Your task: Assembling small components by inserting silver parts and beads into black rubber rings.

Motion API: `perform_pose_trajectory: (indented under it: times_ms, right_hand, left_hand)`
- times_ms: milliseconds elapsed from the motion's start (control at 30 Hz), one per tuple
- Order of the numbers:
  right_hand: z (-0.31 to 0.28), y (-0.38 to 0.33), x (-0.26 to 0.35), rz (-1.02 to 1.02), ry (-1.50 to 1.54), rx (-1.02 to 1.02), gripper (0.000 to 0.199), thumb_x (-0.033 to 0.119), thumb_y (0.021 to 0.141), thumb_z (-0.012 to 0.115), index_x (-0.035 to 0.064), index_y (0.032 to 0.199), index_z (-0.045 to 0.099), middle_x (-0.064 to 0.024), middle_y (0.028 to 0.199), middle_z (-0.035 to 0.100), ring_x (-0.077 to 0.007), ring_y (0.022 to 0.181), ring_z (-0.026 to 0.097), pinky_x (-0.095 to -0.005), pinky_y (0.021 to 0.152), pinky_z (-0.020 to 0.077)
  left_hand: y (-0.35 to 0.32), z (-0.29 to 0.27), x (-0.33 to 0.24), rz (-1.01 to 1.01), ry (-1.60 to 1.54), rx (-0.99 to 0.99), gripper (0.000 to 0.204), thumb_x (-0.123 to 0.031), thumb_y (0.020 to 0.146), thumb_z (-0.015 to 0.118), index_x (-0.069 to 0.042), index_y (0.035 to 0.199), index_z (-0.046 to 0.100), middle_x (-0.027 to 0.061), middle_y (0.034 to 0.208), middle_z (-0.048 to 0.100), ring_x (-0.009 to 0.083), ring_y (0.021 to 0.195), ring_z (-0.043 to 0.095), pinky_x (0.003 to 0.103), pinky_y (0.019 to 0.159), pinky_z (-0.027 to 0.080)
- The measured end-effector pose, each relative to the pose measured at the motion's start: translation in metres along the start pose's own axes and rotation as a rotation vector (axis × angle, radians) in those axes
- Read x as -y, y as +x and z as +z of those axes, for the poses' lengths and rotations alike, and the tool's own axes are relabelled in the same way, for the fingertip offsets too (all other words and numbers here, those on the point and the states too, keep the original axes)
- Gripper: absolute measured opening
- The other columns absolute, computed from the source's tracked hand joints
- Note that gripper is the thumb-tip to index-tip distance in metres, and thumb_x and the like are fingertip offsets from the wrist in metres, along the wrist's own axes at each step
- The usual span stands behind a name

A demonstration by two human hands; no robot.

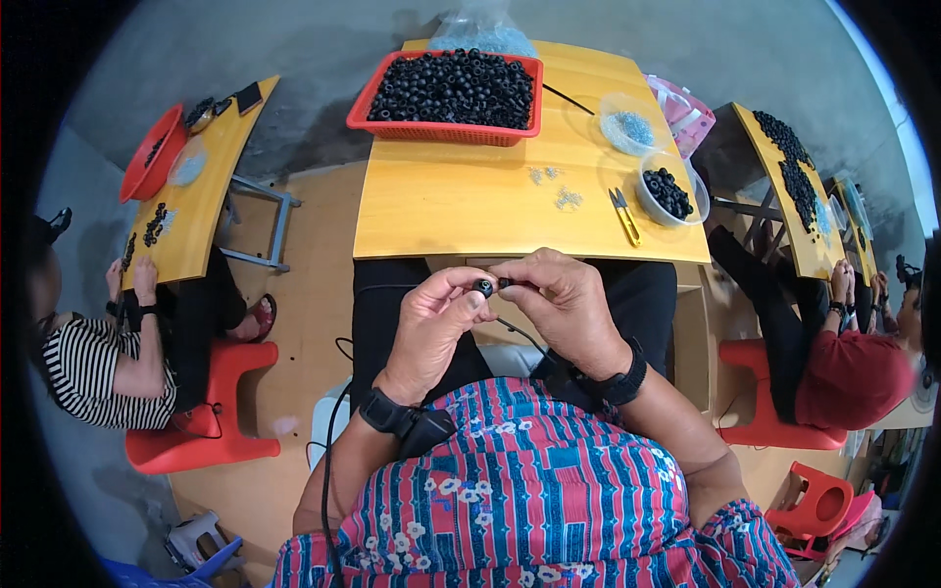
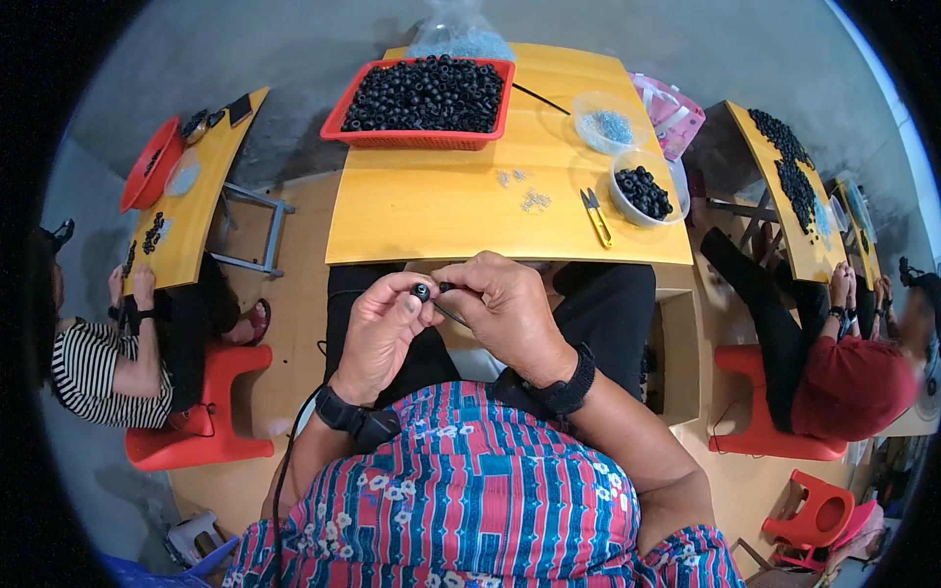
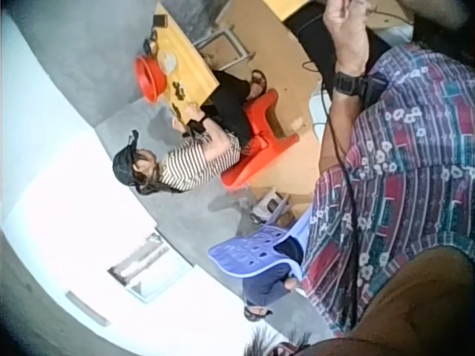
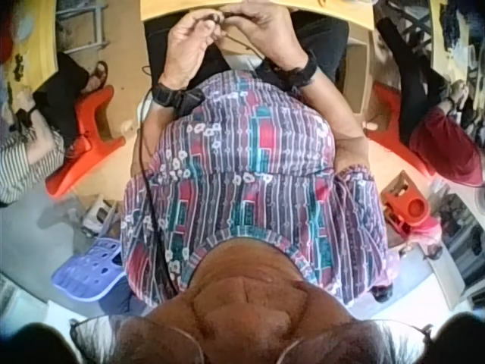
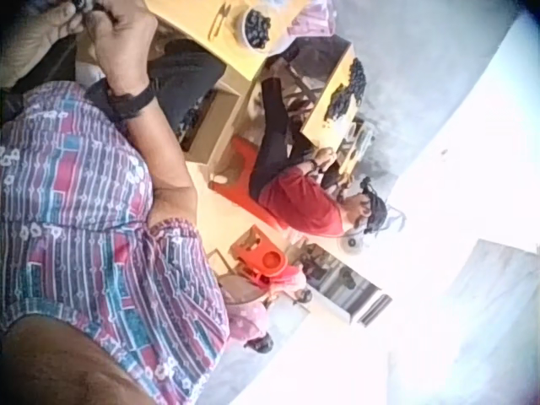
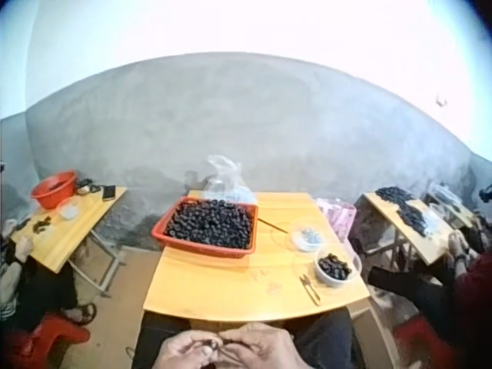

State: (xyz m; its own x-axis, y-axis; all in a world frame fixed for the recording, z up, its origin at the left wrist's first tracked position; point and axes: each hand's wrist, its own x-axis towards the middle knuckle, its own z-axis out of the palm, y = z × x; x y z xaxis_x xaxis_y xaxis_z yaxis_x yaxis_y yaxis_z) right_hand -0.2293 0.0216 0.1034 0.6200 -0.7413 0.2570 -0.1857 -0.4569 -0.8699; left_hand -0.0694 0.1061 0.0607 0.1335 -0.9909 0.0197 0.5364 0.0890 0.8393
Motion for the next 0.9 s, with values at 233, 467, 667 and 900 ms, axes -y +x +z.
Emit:
perform_pose_trajectory:
  times_ms: [233,467,667,900]
  right_hand:
    - [0.006,-0.003,-0.01,-0.104,-0.275,-0.013,0.018,0.001,0.073,0.067,0.0009,0.091,0.07,-0.0147,0.077,0.064,-0.0296,0.073,0.062,-0.0359,0.067,0.0501]
    - [0.007,0.001,0.003,-0.024,-0.104,-0.037,0.019,0.001,0.072,0.071,0.0015,0.091,0.071,-0.0116,0.077,0.064,-0.0216,0.068,0.061,-0.0307,0.063,0.0493]
    - [0.007,-0.006,0.001,0.062,0.164,-0.099,0.016,0.001,0.075,0.074,0.0029,0.09,0.072,-0.005,0.077,0.064,-0.0112,0.07,0.06,-0.0242,0.064,0.0492]
    - [0.004,-0.006,0.001,0.084,0.393,-0.104,0.015,0.001,0.075,0.074,0.0018,0.09,0.072,-0.0033,0.081,0.065,-0.0096,0.075,0.061,-0.023,0.07,0.0495]
  left_hand:
    - [0.0,-0.004,0.012,-0.078,0.162,-0.001,0.022,-0.007,0.09,0.062,0.0,0.111,0.064,0.0052,0.1,0.065,0.0092,0.085,0.06,0.024,0.08,0.052]
    - [-0.002,-0.003,0.001,-0.013,0.198,-0.016,0.022,-0.006,0.089,0.063,0.002,0.11,0.065,0.0062,0.099,0.066,0.0107,0.086,0.062,0.024,0.08,0.052]
    - [-0.006,0.001,-0.003,-0.018,0.036,-0.002,0.022,-0.005,0.089,0.063,0.002,0.11,0.064,0.0068,0.099,0.066,0.0125,0.086,0.062,0.027,0.081,0.053]
    - [-0.007,0.005,-0.012,0.028,0.055,0.086,0.025,-0.011,0.09,0.064,0.001,0.112,0.062,0.0084,0.103,0.064,0.0151,0.09,0.062,0.029,0.085,0.052]
